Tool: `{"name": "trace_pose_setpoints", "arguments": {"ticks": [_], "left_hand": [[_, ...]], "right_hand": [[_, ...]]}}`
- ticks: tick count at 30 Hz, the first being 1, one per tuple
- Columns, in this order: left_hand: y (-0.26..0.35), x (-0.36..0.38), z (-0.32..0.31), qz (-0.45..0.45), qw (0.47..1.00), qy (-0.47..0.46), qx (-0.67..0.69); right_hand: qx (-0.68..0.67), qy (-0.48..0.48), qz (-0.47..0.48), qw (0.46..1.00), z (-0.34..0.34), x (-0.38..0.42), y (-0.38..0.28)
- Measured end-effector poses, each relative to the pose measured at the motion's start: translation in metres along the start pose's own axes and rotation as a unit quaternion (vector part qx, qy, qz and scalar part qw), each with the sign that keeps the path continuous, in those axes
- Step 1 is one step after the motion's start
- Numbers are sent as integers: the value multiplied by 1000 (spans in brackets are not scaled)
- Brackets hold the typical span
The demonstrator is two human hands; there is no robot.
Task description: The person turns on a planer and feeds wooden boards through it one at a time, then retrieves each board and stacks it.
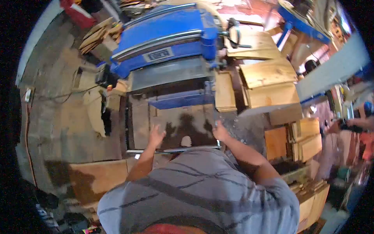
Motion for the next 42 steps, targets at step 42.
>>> {"name": "trace_pose_setpoints", "arguments": {"ticks": [42], "left_hand": [[-222, -368, 194, 2, 893, 311, 325]], "right_hand": [[66, 172, -152, 971, 11, 33, -70]]}}
Point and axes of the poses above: each hand's wrist, its own x-axis away from the middle knuckle, its own z-axis out of the back of the hand, y = z × x, the point moved 4 cm from there along -x, towards the middle knuckle, and after that the axes turned 3 degrees about z, right-handed, at the moved point
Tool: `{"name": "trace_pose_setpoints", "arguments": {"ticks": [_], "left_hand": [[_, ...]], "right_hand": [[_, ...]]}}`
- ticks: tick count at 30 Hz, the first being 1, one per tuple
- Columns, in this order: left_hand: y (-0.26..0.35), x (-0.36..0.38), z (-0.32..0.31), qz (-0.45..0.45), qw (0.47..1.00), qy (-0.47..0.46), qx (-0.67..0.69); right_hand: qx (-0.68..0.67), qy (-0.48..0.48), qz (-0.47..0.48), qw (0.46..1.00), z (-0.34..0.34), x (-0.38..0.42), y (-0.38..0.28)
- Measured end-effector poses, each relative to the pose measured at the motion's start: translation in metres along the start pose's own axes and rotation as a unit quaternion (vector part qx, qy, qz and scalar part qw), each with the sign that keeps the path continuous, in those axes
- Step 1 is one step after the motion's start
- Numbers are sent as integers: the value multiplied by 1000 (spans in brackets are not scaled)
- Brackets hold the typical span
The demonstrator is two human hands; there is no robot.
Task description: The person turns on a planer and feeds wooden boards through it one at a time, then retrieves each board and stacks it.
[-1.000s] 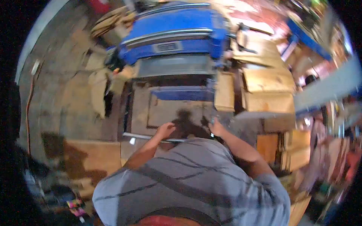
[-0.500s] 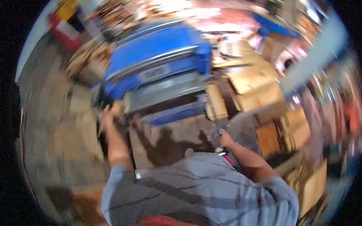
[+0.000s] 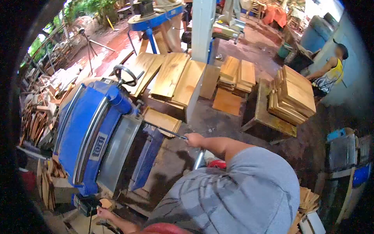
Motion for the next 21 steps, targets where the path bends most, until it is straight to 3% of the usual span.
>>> {"name": "trace_pose_setpoints", "arguments": {"ticks": [1, 3, 4, 6, 8, 9, 10, 11, 12, 16, 21], "left_hand": [[1, -3, 5, -54, 997, -42, -35], [-17, -13, 1, -78, 996, -34, -34], [27, 21, 8, -7, 991, 49, -125], [21, 18, 6, -85, 977, 86, -178], [29, 34, -4, -80, 989, 92, -83], [55, 49, 0, -39, 990, 70, -114], [105, 77, -5, -70, 984, 79, -147], [58, 48, -17, -136, 975, 91, -153], [73, 55, -15, -82, 985, 75, -131], [67, 42, -16, -81, 982, 90, -143], [83, 50, -13, 42, 997, 56, 27]], "right_hand": [[-11, 11, -4, 1000, -2, 2, 2], [-22, 7, 1, 1000, -3, 7, 4], [-26, 6, -22, 999, 0, 9, 3], [-28, -13, -33, 999, -5, 8, 2], [20, 27, -15, 999, -7, 5, 7], [22, 15, -4, 1000, -8, 7, 7], [23, 22, 6, 999, -7, 2, 11], [23, 30, 17, 999, -6, 0, 10], [24, 33, 10, 999, -6, 0, 10], [1, 27, 9, 1000, -2, 3, 5], [1, 36, 26, 999, -13, -4, 19]]}}
Point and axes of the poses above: each hand's wrist, its own x-axis away from the middle knuckle, its own z-axis out of the back of the hand, y = z × x, the point moved 4 cm from there along -x, towards the middle knuckle, and after that the axes turned 3 degrees about z, right-handed, at the moved point
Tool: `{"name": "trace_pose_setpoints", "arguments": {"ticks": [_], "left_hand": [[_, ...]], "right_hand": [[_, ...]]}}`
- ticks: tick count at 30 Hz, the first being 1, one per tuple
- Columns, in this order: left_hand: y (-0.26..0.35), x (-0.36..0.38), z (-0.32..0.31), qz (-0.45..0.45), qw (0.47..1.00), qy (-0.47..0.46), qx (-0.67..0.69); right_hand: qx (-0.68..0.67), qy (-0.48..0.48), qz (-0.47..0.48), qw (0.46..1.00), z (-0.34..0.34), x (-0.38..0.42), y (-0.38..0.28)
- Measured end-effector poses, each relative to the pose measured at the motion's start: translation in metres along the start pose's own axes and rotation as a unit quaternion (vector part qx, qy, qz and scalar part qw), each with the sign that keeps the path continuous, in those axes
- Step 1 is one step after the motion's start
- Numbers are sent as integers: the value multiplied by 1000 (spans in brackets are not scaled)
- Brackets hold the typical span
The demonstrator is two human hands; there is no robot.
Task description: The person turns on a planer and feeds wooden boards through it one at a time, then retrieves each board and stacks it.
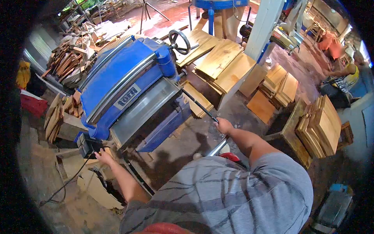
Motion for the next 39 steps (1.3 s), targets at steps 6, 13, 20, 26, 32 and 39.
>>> {"name": "trace_pose_setpoints", "arguments": {"ticks": [6, 13, 20, 26, 32, 39], "left_hand": [[1, -5, 9, 22, 998, -25, -59], [2, 31, 16, 13, 998, -55, -3], [4, 122, -22, -156, 981, -87, -77], [-2, 318, -107, -249, 905, -344, 2], [57, 466, -164, -125, 833, -540, 13], [116, 546, -275, 235, 844, -476, 75]], "right_hand": [[8, -1, 0, 1000, -1, -3, 3], [-5, -4, 16, 1000, -2, -3, 4], [-20, -22, 1, 1000, 2, -2, -1], [-46, -20, 41, 998, -9, -4, 12], [-333, -217, -39, 917, -29, -11, 28], [-231, -515, 80, 821, 47, -59, 69]]}}
Point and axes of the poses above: each hand's wrist, its own x-axis away from the middle knuckle, its own z-axis out of the back of the hand, y = z × x, the point moved 4 cm from there along -x, towards the middle knuckle, and after that the axes turned 3 degrees about z, right-handed, at the moved point
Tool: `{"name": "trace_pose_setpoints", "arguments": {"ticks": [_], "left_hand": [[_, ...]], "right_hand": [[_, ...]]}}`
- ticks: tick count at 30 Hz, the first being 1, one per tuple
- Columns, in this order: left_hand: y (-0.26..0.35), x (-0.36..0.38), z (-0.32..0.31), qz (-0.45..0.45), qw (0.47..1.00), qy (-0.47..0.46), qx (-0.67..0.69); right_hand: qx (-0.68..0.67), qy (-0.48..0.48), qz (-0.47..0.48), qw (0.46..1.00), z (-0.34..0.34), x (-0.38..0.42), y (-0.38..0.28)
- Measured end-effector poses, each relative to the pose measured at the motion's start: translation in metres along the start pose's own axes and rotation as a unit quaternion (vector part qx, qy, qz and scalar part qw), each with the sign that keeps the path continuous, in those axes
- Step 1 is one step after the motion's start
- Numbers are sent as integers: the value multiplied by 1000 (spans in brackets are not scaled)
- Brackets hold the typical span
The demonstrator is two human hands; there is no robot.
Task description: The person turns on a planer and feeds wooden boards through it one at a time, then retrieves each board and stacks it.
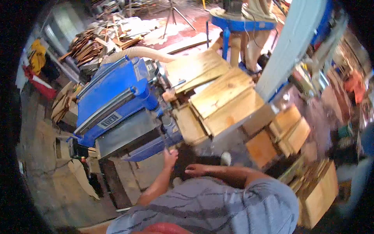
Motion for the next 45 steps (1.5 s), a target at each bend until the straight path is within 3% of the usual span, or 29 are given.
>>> {"name": "trace_pose_setpoints", "arguments": {"ticks": [1, 3, 5, 6, 7, 9, 13, 15, 16, 17, 18, 19, 20, 21, 25, 26, 27, 29, 30, 32, 33, 35, 37, 38, 39, 43, 44, 45], "left_hand": [[-15, -12, -6, 29, 994, 71, 76], [-4, -4, -5, 50, 988, 144, -30], [-1, 0, -1, 47, 977, 158, -132], [-18, -8, 7, -13, 966, 183, -182], [-32, -15, 13, -6, 964, 203, -169], [-39, -22, 12, -79, 924, 271, -258], [26, 21, -12, 13, 949, 239, -206], [14, 17, -10, -53, 895, 304, -323], [20, 17, -12, -27, 909, 285, -303], [29, 21, -14, 2, 921, 265, -286], [28, 16, -17, -9, 924, 251, -289], [34, 18, -16, -101, 911, 288, -277], [43, 17, -12, -192, 889, 322, -262], [60, 8, -12, -203, 891, 308, -266], [193, -16, -24, -399, 809, 343, -261], [226, -27, -25, -433, 786, 348, -272], [258, -37, -24, -465, 760, 356, -282], [312, -59, -17, -512, 713, 369, -308], [334, -72, -12, -506, 700, 382, -329], [363, -101, -4, -497, 685, 402, -348], [370, -120, 1, -443, 698, 406, -390], [370, -136, -2, -378, 709, 411, -429], [367, -141, -12, -287, 686, 422, -519], [366, -141, -16, -336, 638, 467, -513], [369, -147, -16, -333, 635, 469, -516], [383, -161, -7, -250, 650, 517, -497], [385, -166, -6, -223, 651, 530, -495], [386, -170, -3, -220, 651, 531, -495]], "right_hand": [[12, 48, 37, 998, 22, 4, 20], [-57, 16, -34, 998, 79, 34, 46], [-59, 76, -87, 992, 140, 67, 86], [-71, 74, -86, 991, 172, 68, 133], [-81, 79, -81, 990, 205, 67, 171], [-48, 162, -110, 979, 250, 106, 174], [79, 208, -168, 960, 312, 125, 201], [201, 224, -162, 940, 331, 127, 216], [238, 177, -136, 945, 329, 129, 200], [233, 195, -140, 942, 332, 125, 208], [311, 212, -71, 924, 334, 112, 221], [385, 224, -3, 895, 325, 107, 214], [377, 239, -9, 895, 321, 107, 215], [337, 243, -19, 909, 319, 111, 193], [213, 267, -44, 939, 322, 121, 135], [220, 263, 10, 939, 329, 119, 123], [221, 265, 7, 938, 340, 118, 113], [160, 230, -155, 947, 360, 116, 93], [91, 260, -17, 961, 364, 117, 69], [116, 243, 13, 963, 395, 107, 43], [138, 225, 39, 964, 414, 103, 32], [147, 221, -1, 964, 462, 81, 36], [181, 309, 121, 926, 510, 67, 1], [189, 305, 102, 928, 538, 60, -15], [196, 301, 83, 929, 566, 55, -39], [251, 376, 222, 864, 708, 4, -111], [348, 386, 139, 843, 713, 29, -186], [297, 354, 150, 874, 763, 1, -198]]}}
Point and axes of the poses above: each hand's wrist, its own x-axis away from the middle knuckle, its own z-axis out of the back of the hand, y = z × x, the point moved 4 cm from there along -x, towards the middle knuckle, and after that the axes turned 3 degrees about z, right-handed, at the moved point
